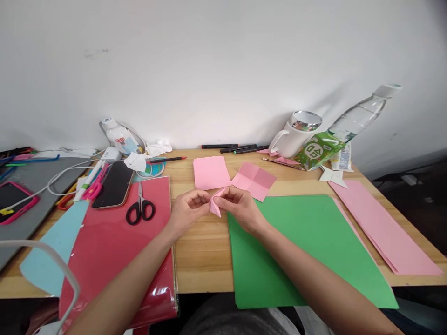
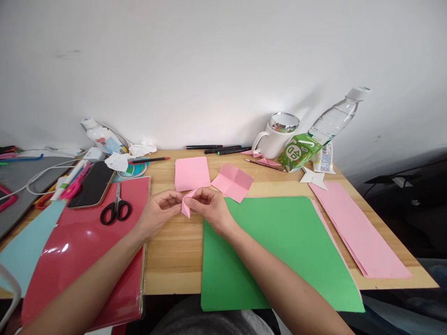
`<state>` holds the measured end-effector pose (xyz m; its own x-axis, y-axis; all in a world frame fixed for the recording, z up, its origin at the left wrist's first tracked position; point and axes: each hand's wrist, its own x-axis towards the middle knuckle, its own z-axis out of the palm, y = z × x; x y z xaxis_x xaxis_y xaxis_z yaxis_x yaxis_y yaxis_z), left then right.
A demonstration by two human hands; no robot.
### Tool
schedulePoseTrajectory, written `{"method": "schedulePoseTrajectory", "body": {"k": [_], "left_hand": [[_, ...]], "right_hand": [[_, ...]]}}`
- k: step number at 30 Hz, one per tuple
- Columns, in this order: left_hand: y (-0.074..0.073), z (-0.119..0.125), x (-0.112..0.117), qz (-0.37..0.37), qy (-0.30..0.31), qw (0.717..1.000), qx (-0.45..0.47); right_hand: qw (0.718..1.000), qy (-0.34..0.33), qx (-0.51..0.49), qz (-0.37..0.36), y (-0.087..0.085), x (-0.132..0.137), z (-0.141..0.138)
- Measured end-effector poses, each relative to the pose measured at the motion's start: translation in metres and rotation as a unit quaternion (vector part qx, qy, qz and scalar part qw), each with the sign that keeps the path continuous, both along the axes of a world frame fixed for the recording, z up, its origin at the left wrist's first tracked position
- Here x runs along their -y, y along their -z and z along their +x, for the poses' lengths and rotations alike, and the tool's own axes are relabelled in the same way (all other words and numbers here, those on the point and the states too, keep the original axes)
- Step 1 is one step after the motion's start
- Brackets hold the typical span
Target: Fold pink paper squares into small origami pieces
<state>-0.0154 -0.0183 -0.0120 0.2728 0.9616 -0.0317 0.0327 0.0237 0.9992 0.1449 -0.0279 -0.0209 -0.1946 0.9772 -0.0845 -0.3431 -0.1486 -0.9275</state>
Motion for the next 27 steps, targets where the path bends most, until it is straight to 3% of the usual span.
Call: {"method": "schedulePoseTrajectory", "body": {"k": [8,17,21,27], "left_hand": [[0.0016,-0.0022,-0.0014,-0.013,0.053,0.997,0.061],[-0.0001,-0.0009,-0.0002,0.017,0.043,0.998,0.043],[-0.0009,0.0008,0.0006,0.034,0.006,0.999,0.027],[-0.0040,0.0014,0.0019,0.105,-0.005,0.994,-0.020]], "right_hand": [[1.000,0.001,-0.014,-0.017,-0.0033,-0.0014,0.0019],[0.999,-0.008,-0.028,-0.025,-0.0029,0.0005,0.0001],[1.000,-0.013,-0.020,0.004,-0.0017,0.0004,-0.0015],[1.000,0.011,-0.013,-0.010,-0.0020,-0.0001,-0.0015]]}}
